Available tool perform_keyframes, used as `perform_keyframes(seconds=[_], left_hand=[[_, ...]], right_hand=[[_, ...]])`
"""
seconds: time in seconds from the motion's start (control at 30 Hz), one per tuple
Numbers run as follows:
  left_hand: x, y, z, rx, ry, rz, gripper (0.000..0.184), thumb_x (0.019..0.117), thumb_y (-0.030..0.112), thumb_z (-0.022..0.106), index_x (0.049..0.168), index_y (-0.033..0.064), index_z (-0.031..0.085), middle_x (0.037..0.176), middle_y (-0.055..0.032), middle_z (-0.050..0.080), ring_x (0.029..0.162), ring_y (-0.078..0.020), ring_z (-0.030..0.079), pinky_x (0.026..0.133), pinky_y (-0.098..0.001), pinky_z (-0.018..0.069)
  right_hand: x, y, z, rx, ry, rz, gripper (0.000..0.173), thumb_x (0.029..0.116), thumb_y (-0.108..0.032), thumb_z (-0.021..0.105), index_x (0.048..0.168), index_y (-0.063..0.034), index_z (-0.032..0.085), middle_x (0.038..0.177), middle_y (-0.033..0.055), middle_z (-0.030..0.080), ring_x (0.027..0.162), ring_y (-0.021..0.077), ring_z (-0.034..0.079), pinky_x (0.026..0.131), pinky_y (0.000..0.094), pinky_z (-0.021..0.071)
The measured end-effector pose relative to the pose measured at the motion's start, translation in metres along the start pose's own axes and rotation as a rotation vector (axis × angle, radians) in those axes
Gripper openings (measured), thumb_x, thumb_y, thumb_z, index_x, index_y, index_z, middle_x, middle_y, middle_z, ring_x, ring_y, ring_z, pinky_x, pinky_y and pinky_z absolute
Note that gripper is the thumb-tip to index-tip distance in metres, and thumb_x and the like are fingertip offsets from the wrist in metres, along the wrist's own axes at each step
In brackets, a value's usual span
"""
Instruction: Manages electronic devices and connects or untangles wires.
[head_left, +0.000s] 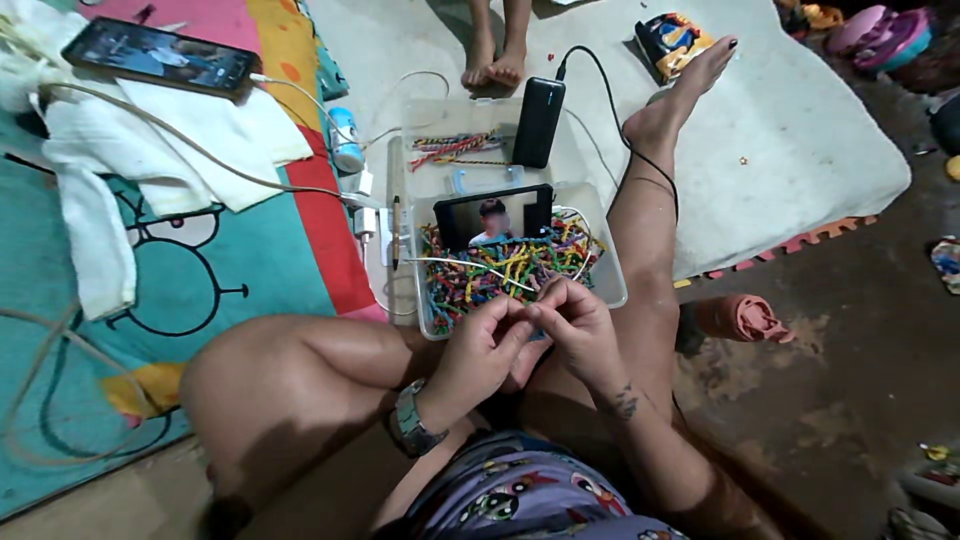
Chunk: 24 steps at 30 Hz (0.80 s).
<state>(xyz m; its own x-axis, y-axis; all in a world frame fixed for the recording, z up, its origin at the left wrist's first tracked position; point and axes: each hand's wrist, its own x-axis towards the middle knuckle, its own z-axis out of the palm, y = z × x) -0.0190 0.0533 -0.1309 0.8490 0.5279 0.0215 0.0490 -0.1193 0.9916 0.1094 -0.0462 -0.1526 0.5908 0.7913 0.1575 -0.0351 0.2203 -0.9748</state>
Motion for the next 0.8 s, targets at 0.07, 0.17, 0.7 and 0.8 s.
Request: perform_keyframes(seconds=[0.07, 0.17, 0.7, 0.8], left_hand=[[-0.001, -0.005, 0.004, 0.246, 0.085, 0.119, 0.017, 0.0988, 0.012, 0.059, 0.101, -0.001, 0.07, 0.094, -0.0069, 0.069, 0.089, -0.0052, 0.066, 0.082, -0.0197, 0.0539], [0.0, 0.001, 0.001, 0.261, 0.059, 0.057, 0.019, 0.1007, 0.014, 0.057, 0.103, 0.0007, 0.071, 0.097, -0.0058, 0.07, 0.092, -0.005, 0.065, 0.085, -0.021, 0.0534], [0.001, 0.016, -0.01, -0.744, -0.238, -0.496, 0.012, 0.1026, 0.008, 0.053, 0.105, 0.0101, 0.064, 0.086, 0.0055, 0.067, 0.076, -0.0029, 0.065, 0.073, -0.0203, 0.0561], [0.001, 0.005, -0.002, 0.053, 0.032, -0.05, 0.012, 0.0993, 0.012, 0.062, 0.097, 0.0012, 0.066, 0.086, 0.0006, 0.062, 0.074, 0.0007, 0.058, 0.069, -0.0134, 0.0496]], right_hand=[[-0.003, -0.001, 0.006, -0.135, 0.077, -0.026, 0.013, 0.0912, -0.012, 0.073, 0.082, -0.0096, 0.064, 0.081, -0.0063, 0.062, 0.071, -0.0024, 0.058, 0.066, 0.0139, 0.0515], [-0.002, 0.001, 0.006, -0.078, 0.046, -0.018, 0.008, 0.0951, -0.014, 0.069, 0.09, -0.0087, 0.068, 0.09, -0.005, 0.066, 0.082, 0.0, 0.063, 0.074, 0.0174, 0.0557], [0.01, 0.004, -0.019, 0.371, -0.316, 0.082, 0.009, 0.0965, -0.022, 0.071, 0.097, -0.0152, 0.077, 0.099, -0.0055, 0.073, 0.094, 0.003, 0.067, 0.084, 0.0226, 0.0564], [0.009, -0.005, -0.01, 0.14, -0.091, 0.172, 0.006, 0.0932, -0.01, 0.07, 0.089, -0.0108, 0.074, 0.087, -0.0062, 0.071, 0.08, 0.0011, 0.066, 0.075, 0.0204, 0.0566]])
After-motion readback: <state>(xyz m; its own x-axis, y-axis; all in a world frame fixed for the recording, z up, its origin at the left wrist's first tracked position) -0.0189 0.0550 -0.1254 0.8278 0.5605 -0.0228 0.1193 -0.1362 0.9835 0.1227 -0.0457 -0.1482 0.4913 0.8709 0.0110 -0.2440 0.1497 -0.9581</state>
